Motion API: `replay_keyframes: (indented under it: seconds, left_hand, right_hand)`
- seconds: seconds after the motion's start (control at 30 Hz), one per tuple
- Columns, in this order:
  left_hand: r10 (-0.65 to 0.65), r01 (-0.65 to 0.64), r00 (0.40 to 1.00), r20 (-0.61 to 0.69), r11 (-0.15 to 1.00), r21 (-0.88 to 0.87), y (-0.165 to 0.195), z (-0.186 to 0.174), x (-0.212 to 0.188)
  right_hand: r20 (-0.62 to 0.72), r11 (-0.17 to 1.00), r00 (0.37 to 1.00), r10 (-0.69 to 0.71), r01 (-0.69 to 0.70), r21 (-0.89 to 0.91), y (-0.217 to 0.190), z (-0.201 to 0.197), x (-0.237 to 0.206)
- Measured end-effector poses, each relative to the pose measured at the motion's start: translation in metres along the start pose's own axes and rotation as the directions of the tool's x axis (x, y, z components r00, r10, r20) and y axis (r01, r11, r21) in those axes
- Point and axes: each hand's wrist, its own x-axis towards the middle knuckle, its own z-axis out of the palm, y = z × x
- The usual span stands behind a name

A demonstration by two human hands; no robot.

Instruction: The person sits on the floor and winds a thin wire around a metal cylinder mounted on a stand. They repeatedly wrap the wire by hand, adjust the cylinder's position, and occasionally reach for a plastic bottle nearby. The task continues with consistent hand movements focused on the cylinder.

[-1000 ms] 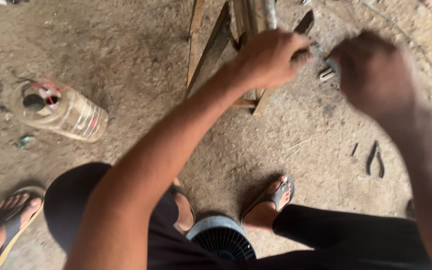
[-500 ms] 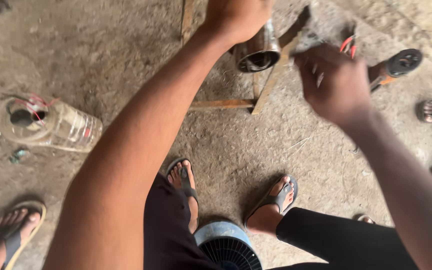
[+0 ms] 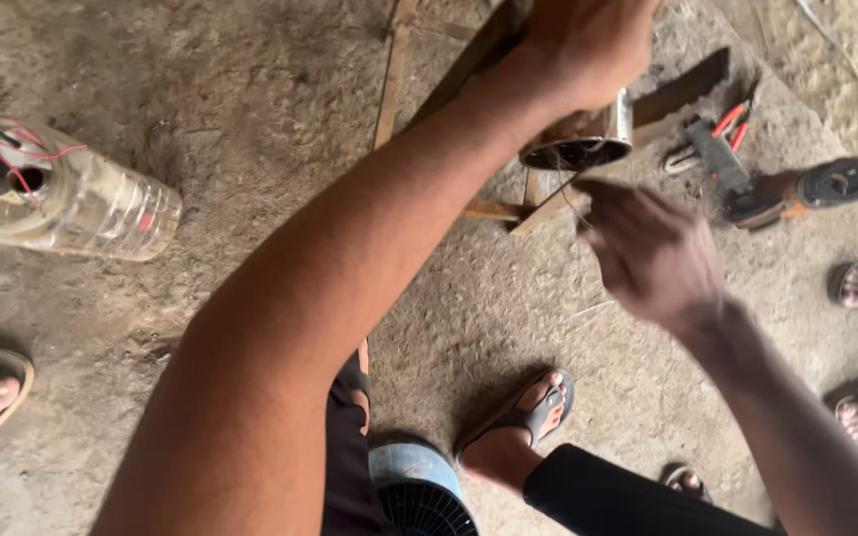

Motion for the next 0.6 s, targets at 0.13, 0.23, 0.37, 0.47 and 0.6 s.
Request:
replay_keyframes:
  seconds: [0.13,0.23,0.37,0.47,0.6]
  left_hand:
    - [0.206,-0.182,0.94,-0.273,0.977,0.109,-0.005,0.006,0.01]
    - [0.176,-0.187,0.947,-0.269,0.982,-0.017,0.0,0.0,0.009]
    - [0.217,-0.215,0.935,-0.28,0.976,0.039,0.005,-0.008,0.003]
    - [0.269,-0.257,0.912,-0.309,0.963,0.081,0.005,-0.016,0.003]
    - [0.179,-0.176,0.98,-0.083,0.983,0.047,0.004,-0.023,0.005]
  right_hand:
    - [0.045,0.993,0.998,0.042,-0.046,0.107,-0.012,0.009,-0.033]
    - [0.079,0.972,0.986,0.146,-0.158,0.176,-0.027,0.003,-0.055]
    - [0.074,0.912,0.921,0.381,-0.388,0.134,-0.032,-0.016,-0.065]
    - [-0.094,0.998,0.993,0.069,-0.067,0.022,-0.028,-0.012,-0.067]
    - [0.0,0.972,0.977,0.215,-0.214,0.099,-0.026,0.008,-0.079]
